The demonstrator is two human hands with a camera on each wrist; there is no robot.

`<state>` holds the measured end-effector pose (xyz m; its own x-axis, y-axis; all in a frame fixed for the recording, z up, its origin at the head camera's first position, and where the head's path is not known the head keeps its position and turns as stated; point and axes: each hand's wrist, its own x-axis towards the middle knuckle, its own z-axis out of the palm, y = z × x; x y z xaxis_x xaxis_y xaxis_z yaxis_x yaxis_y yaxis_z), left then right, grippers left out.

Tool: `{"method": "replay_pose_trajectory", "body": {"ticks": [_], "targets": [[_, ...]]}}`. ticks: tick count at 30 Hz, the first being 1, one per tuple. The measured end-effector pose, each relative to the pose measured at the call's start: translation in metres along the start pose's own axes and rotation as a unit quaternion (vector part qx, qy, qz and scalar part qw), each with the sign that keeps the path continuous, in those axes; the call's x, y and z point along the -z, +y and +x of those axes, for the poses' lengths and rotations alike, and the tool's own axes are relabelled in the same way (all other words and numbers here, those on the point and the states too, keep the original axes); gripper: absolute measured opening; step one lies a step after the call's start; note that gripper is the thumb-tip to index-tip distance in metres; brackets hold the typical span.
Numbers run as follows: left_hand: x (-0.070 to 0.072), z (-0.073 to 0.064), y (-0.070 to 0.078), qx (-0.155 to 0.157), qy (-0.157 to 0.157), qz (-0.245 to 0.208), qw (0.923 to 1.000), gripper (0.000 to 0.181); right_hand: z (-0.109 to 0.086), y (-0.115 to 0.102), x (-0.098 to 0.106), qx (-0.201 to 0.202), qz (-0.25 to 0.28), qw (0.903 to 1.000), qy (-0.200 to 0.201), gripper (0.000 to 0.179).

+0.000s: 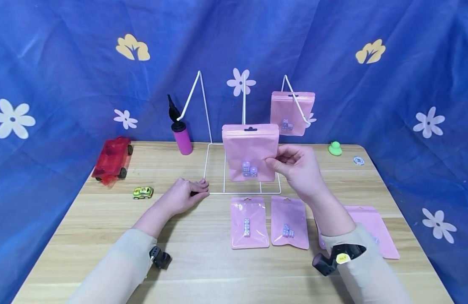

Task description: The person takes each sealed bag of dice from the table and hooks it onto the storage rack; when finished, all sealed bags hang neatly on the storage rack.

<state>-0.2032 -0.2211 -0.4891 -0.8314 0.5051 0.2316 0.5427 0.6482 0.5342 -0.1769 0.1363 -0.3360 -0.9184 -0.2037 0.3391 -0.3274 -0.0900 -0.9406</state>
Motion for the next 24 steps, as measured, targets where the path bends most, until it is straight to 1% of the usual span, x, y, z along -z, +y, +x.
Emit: {"method": "replay_pose_trajectory", "body": {"ticks": [5, 11, 18, 24], "targets": [[0.000, 0.000, 0.000, 0.001, 0.002, -0.001, 1.0000, 0.023, 0.004, 0.006, -0.008, 0.001, 0.005, 1.0000, 0.006, 0.013], [0.001, -0.001, 0.002, 0.003, 0.000, -0.008, 1.0000, 0.023, 0.009, 0.012, -0.014, -0.013, 0.002, 0.9997, 0.020, 0.012], [0.002, 0.000, 0.005, 0.003, -0.001, -0.011, 0.9999, 0.023, 0.014, 0.017, -0.015, -0.020, -0.007, 0.9994, 0.026, 0.009], [0.001, 0.000, 0.004, 0.006, -0.001, -0.012, 0.9999, 0.023, 0.024, 0.026, -0.016, -0.020, -0.004, 0.9992, 0.035, 0.008]]}}
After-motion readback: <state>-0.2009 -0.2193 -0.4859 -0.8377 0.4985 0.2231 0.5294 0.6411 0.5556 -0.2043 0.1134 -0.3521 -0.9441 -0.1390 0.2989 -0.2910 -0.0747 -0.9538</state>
